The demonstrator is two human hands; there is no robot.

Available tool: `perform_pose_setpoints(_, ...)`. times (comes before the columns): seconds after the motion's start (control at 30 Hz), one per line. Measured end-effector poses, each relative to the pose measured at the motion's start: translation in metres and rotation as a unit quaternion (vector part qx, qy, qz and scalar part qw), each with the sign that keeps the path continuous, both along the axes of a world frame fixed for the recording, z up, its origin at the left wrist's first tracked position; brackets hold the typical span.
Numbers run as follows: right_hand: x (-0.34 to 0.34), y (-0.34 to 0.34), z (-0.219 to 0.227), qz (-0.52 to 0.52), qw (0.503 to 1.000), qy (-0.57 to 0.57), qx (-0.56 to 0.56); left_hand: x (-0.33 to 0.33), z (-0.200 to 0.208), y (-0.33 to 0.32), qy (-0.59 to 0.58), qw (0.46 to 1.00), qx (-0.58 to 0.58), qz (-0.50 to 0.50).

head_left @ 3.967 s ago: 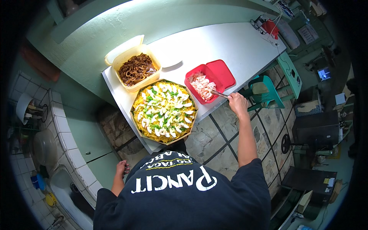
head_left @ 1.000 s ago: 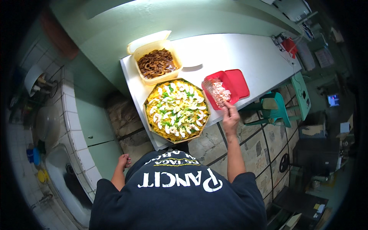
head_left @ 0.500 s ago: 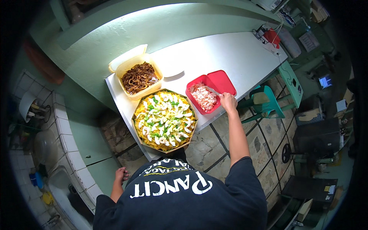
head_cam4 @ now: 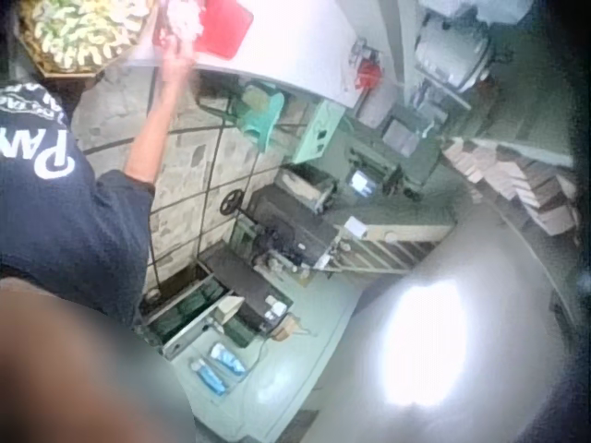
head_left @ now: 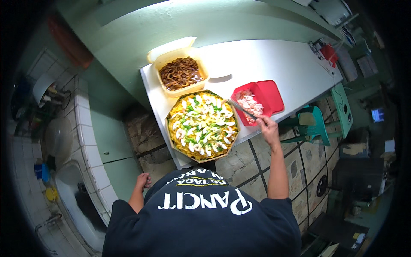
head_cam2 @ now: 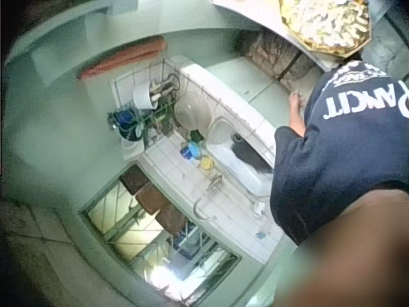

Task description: The person places a large round tray of food on a counter and uses tongs to transfer small white pieces from a red container onto the tray. The person repeatedly picks up pieces and arranges them on the tray surface.

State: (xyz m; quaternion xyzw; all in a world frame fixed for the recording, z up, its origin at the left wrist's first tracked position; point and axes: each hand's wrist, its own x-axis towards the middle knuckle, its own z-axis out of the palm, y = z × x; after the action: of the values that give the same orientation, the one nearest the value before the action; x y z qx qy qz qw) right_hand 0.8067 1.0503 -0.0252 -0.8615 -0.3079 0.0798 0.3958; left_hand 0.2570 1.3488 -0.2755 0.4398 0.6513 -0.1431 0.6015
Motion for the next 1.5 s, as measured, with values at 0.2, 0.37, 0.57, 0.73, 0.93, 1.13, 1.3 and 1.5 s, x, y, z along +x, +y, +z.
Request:
perform_pose_setpoints(0.2, -0.074, 0.045, -0.025, 0.127, 0.99, 0.014, -0.052, 0.01, 0.0, 0.007, -0.015, 1.0, 0.005, 0.013)
perform_pose_setpoints(0.37, -0.08, 0.054, -0.027, 0.113, 0.984, -0.068, -0.123, 0.02, 0.0, 0.01, -0.018, 1.0, -0.002, 0.01)
perform_pose_setpoints(0.57, -0.018, 0.022, -0.012, 0.006, 0.996, 0.055, 0.068, 0.008, -0.001, 0.001, 0.007, 1.0, -0.003, -0.001)
perform_pose_setpoints(0.73, 0.07, -0.008, -0.014, -0.173, 0.972, -0.075, -0.137, -0.002, 0.006, -0.01, 0.003, 1.0, 0.01, -0.005)
perform_pose_setpoints(0.93, 0.086, -0.002, -0.022, -0.16, 0.948, -0.068, -0.267, 0.0, 0.017, -0.015, -0.014, 0.999, 0.028, -0.017)
perform_pose_setpoints(1.13, 0.083, 0.004, 0.0, -0.144, 0.927, -0.101, -0.332, 0.008, 0.003, -0.005, -0.028, 0.999, 0.009, 0.017)
perform_pose_setpoints(1.3, 0.079, 0.013, 0.007, -0.132, 0.922, -0.106, -0.348, 0.003, 0.004, -0.009, -0.019, 1.0, 0.011, 0.008)
perform_pose_setpoints(1.5, 0.08, -0.004, 0.018, -0.163, 0.933, -0.092, -0.306, 0.006, -0.002, -0.005, -0.021, 1.0, 0.02, -0.005)
